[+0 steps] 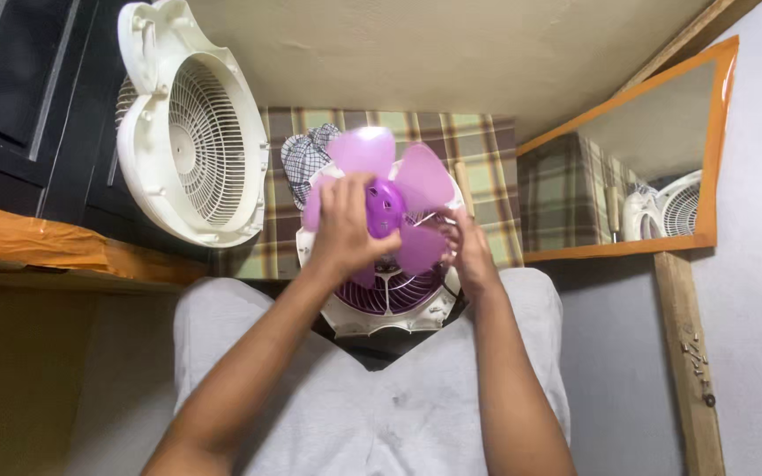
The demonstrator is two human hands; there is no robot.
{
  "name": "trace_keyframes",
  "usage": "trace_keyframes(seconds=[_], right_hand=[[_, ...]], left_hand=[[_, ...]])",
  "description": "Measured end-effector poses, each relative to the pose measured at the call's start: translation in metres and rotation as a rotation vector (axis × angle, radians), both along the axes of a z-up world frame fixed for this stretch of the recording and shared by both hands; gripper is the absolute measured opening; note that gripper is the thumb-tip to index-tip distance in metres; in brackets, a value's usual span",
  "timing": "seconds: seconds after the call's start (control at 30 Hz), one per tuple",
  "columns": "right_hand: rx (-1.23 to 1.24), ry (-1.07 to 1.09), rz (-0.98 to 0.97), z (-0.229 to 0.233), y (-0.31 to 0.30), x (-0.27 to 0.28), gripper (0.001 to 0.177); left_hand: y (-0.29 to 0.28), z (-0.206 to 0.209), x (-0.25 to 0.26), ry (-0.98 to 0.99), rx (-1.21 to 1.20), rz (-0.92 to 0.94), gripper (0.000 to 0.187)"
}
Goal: The person reassembles an electric fan by placing the motor into the fan housing, securing it with a screwdriver, and attaching the purple fan blades. They then fasten the blades to the motor shaft using a screwdriver.
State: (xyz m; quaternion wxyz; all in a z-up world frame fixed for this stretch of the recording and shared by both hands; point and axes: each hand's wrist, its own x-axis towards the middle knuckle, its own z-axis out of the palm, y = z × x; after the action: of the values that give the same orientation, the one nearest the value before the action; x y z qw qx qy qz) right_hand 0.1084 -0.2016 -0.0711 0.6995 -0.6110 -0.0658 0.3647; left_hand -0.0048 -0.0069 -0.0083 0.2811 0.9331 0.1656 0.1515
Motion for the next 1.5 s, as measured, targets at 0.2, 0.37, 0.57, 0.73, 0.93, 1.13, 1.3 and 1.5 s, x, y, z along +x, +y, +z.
trace_keyframes(seconds=[0.2, 0.37, 0.57, 0.73, 0.93, 1.13, 1.3, 1.5], right_hand=[[-0.081, 0.004, 0.102, -0.02, -0.007, -0.022, 0.044], [-0.152, 0.197, -0.025, -0.032, -0.024, -0.018, 0.042], [-0.122, 0.242, 0.06, -0.047, -0.019, -0.017, 0.043], [-0.137, 0.263, 0.046, -0.057, -0.011, -0.024, 0.042], [-0.141, 0.22, 0.049, -0.062, -0.005, -0.027, 0.043], [-0.177, 0.211, 0.023, -0.06, -0.003, -0.027, 0.045], [-0.163, 0.229, -0.003, -0.061, 0.001, -0.027, 0.045], [-0.161, 0.195, -0.009, -0.062, 0.002, -0.026, 0.046]], left_hand=[[-0.039, -0.053, -0.033, -0.214, -0.037, -0.027, 0.085], [-0.042, -0.076, -0.045, -0.107, -0.078, 0.037, 0.092], [-0.034, -0.091, -0.045, 0.014, -0.011, 0.062, 0.099], [-0.031, -0.092, -0.048, 0.03, 0.02, 0.091, 0.096], [-0.026, -0.09, -0.048, 0.057, -0.01, 0.102, 0.094], [-0.025, -0.09, -0.047, 0.068, -0.062, 0.106, 0.094], [-0.023, -0.091, -0.046, 0.074, -0.013, 0.093, 0.096], [-0.025, -0.093, -0.046, 0.089, -0.02, 0.094, 0.097]])
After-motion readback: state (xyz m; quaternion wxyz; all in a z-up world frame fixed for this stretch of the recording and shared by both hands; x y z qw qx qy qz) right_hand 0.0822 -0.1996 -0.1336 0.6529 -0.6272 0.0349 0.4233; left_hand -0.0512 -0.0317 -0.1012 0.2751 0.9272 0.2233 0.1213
